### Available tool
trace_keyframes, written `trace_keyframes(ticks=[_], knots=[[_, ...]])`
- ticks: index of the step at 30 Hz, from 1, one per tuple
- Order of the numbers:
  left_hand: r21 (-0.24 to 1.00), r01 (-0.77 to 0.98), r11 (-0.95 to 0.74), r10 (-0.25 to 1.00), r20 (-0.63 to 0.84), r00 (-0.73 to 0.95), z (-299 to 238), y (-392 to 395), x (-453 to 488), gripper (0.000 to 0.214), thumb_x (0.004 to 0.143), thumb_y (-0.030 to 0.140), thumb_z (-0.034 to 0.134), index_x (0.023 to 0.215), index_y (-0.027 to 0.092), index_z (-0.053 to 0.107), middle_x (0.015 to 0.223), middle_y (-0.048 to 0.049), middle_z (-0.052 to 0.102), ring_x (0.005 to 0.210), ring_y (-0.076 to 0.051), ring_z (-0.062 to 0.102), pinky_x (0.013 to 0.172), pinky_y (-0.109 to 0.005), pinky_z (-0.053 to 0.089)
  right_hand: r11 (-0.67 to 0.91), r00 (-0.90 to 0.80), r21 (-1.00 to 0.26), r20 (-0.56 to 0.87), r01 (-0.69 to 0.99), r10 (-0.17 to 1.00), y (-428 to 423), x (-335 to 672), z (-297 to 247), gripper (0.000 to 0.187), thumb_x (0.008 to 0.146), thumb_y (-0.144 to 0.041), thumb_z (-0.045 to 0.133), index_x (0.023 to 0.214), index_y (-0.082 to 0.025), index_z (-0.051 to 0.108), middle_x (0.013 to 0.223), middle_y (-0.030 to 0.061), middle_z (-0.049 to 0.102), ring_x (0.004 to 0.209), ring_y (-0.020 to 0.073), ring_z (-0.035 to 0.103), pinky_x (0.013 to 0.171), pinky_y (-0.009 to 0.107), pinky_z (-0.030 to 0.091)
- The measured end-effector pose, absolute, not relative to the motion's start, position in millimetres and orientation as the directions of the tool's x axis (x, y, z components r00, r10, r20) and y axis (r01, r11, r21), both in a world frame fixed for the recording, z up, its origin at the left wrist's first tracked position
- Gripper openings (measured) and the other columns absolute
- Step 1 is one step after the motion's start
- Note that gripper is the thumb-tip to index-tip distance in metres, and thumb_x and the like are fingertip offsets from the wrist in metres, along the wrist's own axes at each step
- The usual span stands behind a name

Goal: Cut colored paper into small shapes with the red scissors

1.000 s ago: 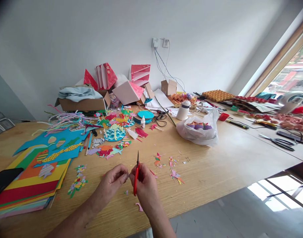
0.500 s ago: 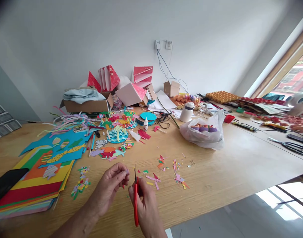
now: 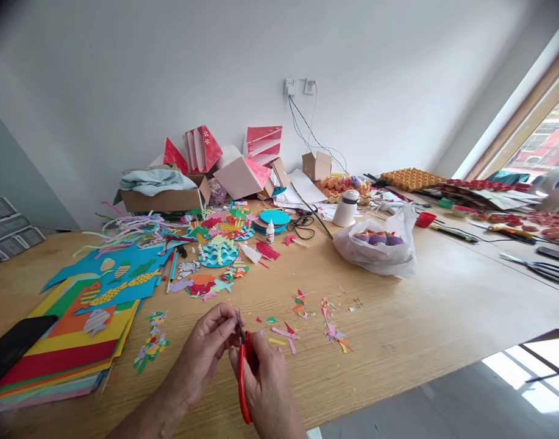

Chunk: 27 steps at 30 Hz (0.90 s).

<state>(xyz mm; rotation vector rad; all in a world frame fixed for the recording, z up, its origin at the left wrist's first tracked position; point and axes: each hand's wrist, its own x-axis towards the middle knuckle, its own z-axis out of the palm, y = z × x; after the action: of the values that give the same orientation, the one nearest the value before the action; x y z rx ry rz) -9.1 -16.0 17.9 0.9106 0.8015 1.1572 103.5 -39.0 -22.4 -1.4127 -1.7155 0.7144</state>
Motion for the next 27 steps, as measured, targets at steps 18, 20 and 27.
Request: trace_keyframes(ticks=[18,20,27], knots=[[0.905,-0.388,0.176,0.962,-0.074,0.264,16.4,-15.7,-7.3,0.011,0.071,0.025,0.058,0.070,0.015,0.053,0.069,0.0001,0.054,0.063,-0.010,0.048,0.061,-0.022,0.041,0.190,-0.075,-0.810,0.179,0.555,0.981,-39.5,111.2,-22.8,0.029,0.076,-0.037,0.043,0.055,-0.020,0.033,0.050,-0.0065,0.030,0.048,0.0084,0.026,0.044,0.019,0.023],[0.907,-0.384,0.174,0.959,-0.068,0.275,16.0,-15.4,-7.8,0.010,0.072,0.024,0.057,0.071,0.015,0.053,0.069,-0.0002,0.054,0.063,-0.010,0.048,0.061,-0.022,0.041,0.187,-0.071,-0.808,0.178,0.559,0.981,-39.4,111.3,-23.4,0.029,0.075,-0.037,0.044,0.055,-0.020,0.032,0.050,-0.0066,0.029,0.048,0.0084,0.026,0.044,0.019,0.023],[0.909,-0.376,0.181,0.957,-0.076,0.279,13.9,-15.3,-9.8,0.009,0.074,0.022,0.055,0.071,0.015,0.052,0.069,-0.0005,0.054,0.065,-0.010,0.048,0.061,-0.022,0.041,0.167,-0.076,-0.808,0.151,0.566,0.986,-40.7,112.3,-25.5,0.031,0.076,-0.038,0.042,0.054,-0.020,0.030,0.050,-0.0068,0.027,0.047,0.0079,0.025,0.043,0.019,0.022]])
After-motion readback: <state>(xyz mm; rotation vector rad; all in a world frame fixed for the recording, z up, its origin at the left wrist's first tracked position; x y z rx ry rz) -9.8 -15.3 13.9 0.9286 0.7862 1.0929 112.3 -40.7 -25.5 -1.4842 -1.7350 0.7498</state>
